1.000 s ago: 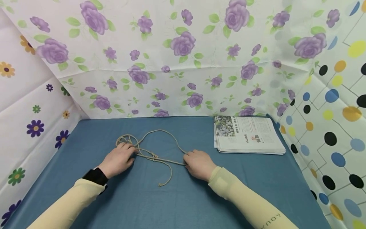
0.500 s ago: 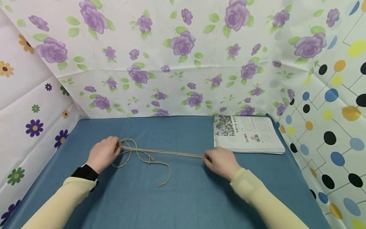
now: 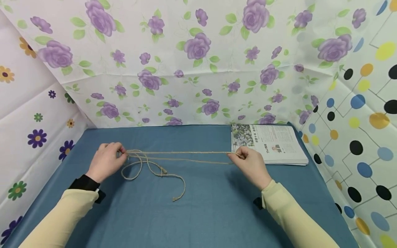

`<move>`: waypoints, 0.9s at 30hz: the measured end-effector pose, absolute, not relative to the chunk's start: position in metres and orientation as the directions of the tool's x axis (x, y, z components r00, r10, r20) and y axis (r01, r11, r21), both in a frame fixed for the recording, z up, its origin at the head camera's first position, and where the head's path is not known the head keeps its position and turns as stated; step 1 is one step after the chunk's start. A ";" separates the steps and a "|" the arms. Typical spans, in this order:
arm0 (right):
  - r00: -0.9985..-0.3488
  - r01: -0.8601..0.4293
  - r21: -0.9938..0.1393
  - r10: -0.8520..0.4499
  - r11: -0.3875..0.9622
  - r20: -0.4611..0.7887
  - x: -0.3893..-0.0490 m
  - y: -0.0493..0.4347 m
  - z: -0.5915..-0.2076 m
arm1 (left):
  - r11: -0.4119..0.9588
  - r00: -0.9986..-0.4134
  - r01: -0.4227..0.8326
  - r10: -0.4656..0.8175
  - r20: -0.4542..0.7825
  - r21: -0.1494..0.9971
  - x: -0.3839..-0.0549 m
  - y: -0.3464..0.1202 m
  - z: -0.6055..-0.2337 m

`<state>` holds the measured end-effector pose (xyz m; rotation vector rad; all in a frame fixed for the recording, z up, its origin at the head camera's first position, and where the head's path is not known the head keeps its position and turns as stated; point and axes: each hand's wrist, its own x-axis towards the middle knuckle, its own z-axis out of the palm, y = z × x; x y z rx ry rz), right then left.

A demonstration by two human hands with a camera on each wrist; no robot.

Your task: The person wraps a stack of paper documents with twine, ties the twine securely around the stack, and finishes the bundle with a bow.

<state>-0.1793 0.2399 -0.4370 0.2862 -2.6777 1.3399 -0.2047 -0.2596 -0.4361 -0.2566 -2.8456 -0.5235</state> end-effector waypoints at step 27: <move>-0.984 -0.138 -0.766 0.002 0.628 0.179 -0.196 0.267 -0.443 | 0.779 -1.000 -0.009 -0.014 0.003 0.627 -0.205 -0.271 -0.427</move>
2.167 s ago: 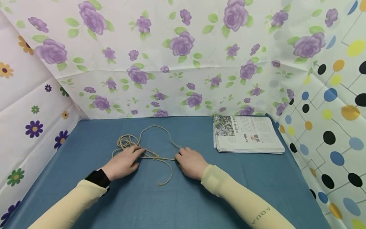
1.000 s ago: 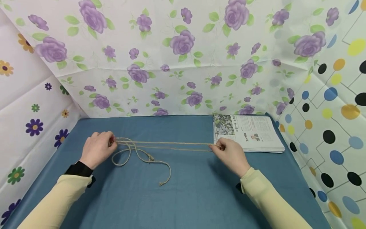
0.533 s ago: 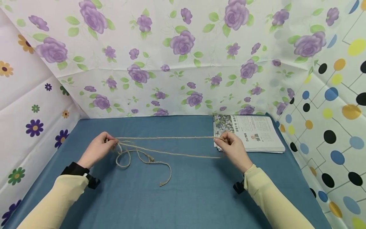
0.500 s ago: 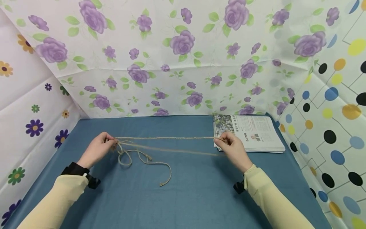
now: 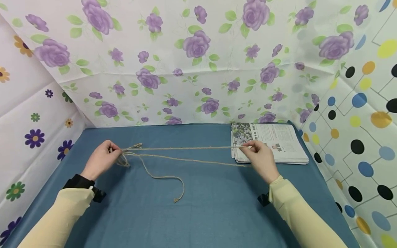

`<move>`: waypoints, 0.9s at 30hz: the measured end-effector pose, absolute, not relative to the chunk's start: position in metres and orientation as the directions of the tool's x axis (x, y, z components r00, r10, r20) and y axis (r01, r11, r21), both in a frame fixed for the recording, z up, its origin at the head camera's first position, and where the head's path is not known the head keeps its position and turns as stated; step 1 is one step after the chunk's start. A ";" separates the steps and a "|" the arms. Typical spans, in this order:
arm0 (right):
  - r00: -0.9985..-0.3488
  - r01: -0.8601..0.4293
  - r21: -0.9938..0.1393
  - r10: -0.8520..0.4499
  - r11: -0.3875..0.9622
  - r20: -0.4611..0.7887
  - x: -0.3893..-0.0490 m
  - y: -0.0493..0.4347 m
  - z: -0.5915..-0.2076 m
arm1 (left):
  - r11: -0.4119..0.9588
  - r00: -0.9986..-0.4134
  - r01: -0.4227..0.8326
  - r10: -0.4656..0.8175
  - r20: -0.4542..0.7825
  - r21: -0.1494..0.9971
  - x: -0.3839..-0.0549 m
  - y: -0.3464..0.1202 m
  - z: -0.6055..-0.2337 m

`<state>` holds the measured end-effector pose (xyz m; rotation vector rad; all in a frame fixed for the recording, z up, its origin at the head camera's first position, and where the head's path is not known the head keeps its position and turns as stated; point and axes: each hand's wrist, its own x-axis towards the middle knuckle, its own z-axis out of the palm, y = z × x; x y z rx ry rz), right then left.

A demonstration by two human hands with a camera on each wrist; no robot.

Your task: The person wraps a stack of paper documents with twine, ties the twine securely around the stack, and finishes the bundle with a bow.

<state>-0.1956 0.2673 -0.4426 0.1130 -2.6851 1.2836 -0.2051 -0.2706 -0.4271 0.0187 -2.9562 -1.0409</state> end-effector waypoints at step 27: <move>-0.982 -0.001 -0.694 0.131 0.720 0.137 -0.191 0.302 -0.430 | 0.725 -0.992 -0.124 -0.078 -0.098 0.677 -0.208 -0.299 -0.426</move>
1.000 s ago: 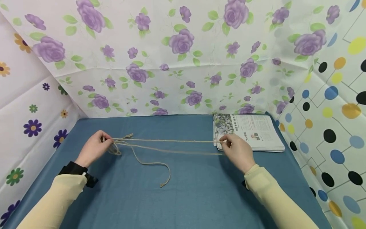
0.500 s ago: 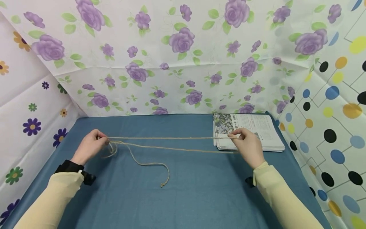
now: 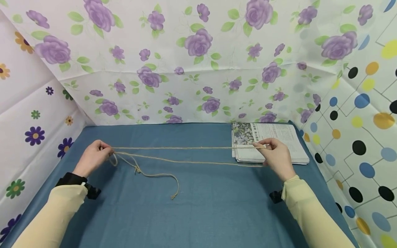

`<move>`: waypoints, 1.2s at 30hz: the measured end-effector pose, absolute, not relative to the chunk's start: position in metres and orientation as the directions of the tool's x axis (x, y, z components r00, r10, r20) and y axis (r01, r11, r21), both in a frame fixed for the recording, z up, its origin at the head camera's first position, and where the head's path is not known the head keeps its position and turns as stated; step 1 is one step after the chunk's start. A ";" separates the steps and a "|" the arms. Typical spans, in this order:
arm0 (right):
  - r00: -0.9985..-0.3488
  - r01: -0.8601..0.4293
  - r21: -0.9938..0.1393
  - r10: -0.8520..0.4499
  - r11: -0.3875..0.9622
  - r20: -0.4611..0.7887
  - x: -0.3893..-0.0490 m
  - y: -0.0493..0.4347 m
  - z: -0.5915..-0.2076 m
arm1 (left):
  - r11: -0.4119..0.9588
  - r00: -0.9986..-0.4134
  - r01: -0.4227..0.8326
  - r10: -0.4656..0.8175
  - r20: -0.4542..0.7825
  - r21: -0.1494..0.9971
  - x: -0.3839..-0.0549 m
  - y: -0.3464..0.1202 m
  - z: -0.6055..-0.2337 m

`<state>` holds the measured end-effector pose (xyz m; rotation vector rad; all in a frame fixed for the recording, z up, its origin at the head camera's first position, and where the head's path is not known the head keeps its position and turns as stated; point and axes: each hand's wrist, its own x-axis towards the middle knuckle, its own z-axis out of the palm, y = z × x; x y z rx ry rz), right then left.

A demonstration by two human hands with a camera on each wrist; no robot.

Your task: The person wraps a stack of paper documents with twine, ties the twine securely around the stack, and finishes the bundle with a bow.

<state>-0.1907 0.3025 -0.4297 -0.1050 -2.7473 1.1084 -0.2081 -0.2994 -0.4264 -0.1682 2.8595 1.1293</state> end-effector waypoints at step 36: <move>-0.969 -0.015 -0.551 0.123 0.835 0.213 -0.179 0.329 -0.426 | 0.715 -0.981 -0.194 -0.159 -0.114 0.672 -0.210 -0.322 -0.442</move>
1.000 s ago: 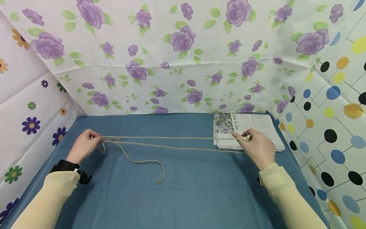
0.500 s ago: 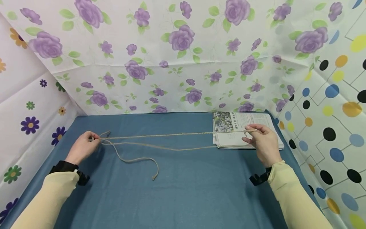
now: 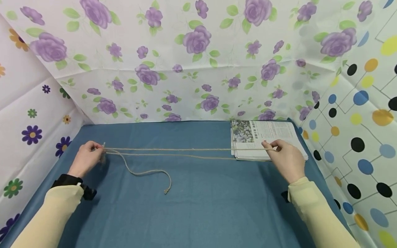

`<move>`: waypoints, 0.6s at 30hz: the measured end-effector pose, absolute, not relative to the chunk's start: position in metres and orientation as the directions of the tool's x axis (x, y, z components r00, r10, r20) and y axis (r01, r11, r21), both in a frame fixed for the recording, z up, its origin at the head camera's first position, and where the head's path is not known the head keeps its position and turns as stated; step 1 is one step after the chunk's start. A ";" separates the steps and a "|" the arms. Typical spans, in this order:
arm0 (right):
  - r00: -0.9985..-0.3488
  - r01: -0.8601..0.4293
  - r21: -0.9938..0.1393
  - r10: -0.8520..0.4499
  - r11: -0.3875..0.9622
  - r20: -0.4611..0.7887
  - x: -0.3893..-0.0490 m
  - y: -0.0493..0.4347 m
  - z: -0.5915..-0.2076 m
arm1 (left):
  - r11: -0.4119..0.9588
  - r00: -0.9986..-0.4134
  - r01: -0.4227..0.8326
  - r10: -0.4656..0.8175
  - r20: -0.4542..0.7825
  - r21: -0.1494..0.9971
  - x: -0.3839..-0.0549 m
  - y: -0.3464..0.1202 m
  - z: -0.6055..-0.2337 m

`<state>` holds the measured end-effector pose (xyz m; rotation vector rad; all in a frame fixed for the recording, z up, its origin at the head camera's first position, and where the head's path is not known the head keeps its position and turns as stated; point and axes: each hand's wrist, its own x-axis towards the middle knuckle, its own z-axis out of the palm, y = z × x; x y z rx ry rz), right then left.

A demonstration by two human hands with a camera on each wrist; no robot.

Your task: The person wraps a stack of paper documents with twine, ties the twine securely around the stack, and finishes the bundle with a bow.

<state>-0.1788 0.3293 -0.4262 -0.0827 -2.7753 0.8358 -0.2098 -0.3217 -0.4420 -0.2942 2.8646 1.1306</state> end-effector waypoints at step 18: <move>-0.873 -0.217 -0.162 -0.117 0.963 0.474 -0.180 0.333 -0.446 | 0.551 -0.968 -0.250 -0.114 -0.225 0.796 -0.206 -0.322 -0.444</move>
